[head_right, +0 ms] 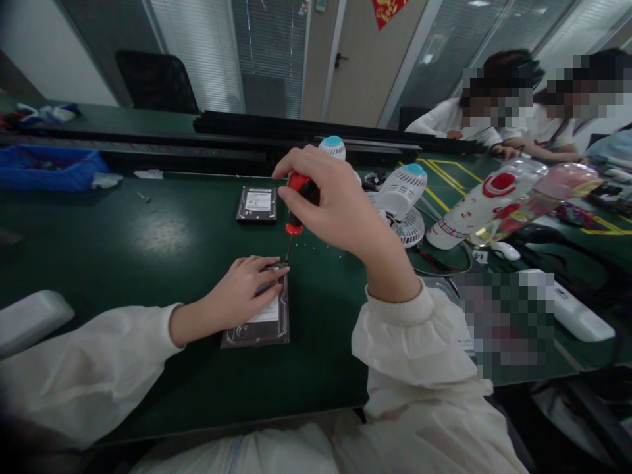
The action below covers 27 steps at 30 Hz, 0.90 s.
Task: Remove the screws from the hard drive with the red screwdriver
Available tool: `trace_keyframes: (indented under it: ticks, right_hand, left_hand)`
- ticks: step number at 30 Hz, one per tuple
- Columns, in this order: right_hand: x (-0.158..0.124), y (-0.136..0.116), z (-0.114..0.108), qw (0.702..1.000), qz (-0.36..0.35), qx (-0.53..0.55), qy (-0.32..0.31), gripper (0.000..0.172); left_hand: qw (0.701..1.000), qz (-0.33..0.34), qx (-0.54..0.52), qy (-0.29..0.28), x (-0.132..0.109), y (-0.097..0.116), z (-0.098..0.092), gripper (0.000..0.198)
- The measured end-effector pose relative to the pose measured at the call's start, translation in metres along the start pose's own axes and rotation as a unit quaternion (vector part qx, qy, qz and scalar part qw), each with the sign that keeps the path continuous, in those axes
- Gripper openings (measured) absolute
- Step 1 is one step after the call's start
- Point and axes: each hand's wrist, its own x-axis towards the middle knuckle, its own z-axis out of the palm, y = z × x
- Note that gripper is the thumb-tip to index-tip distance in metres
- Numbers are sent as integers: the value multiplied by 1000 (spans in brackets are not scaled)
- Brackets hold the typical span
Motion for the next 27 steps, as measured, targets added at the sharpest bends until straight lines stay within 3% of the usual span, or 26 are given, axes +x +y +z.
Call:
trace_keyframes:
  ticks: [10, 20, 25, 27]
  right_hand:
    - [2, -2, 2, 1000, 23, 14, 7, 35]
    - [2, 2, 3, 1000, 10, 3, 10, 24]
    - [2, 2, 1, 1000, 4, 14, 0, 34]
    - [2, 3, 0, 1000, 5, 12, -3, 29]
  left_hand:
    - [1000, 1, 6, 0, 1, 1, 1, 42]
    - [1000, 2, 5, 16, -1, -2, 3, 43]
    - [999, 5, 15, 34, -1, -2, 5, 43]
    - [999, 10, 21, 36, 0, -1, 5, 43]
